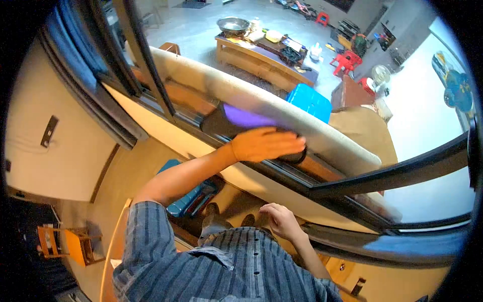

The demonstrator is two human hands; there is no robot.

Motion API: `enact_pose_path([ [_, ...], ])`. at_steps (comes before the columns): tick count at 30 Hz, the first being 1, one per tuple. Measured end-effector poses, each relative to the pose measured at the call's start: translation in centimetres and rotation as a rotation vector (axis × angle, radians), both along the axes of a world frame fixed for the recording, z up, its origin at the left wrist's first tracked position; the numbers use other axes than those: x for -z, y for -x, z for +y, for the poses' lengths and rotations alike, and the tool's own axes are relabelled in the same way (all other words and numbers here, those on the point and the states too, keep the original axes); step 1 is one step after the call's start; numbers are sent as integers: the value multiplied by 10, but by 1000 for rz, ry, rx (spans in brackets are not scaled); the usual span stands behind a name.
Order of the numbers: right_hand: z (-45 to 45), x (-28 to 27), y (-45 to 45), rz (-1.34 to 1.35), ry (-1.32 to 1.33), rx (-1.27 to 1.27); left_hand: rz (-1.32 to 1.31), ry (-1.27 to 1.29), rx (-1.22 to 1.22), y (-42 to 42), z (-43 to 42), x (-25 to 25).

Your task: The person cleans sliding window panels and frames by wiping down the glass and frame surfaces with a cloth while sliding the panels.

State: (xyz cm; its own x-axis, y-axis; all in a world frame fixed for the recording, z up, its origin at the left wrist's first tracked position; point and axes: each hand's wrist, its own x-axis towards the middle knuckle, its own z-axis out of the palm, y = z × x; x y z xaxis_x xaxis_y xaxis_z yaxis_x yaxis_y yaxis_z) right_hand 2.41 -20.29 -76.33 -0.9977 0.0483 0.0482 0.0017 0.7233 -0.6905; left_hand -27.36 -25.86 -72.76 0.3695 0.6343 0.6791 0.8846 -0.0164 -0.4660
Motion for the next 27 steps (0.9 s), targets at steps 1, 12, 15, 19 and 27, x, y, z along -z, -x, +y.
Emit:
enact_pose_path([
  [1, -5, 1, 2, -7, -4, 26, -216, 183, 72, 4, -3, 11],
  [12, -55, 19, -5, -55, -66, 266, -917, 732, 444, 68, -41, 45],
  [15, -56, 16, 2, -55, -55, 294, -111, 480, 319, 96, -43, -1],
  [19, -55, 7, 10, 33, -117, 308, -193, 162, 287, 82, -40, -146],
  [27, -54, 22, -12, 23, -66, 423, -207, -123, 361, 0, 17, -205],
])
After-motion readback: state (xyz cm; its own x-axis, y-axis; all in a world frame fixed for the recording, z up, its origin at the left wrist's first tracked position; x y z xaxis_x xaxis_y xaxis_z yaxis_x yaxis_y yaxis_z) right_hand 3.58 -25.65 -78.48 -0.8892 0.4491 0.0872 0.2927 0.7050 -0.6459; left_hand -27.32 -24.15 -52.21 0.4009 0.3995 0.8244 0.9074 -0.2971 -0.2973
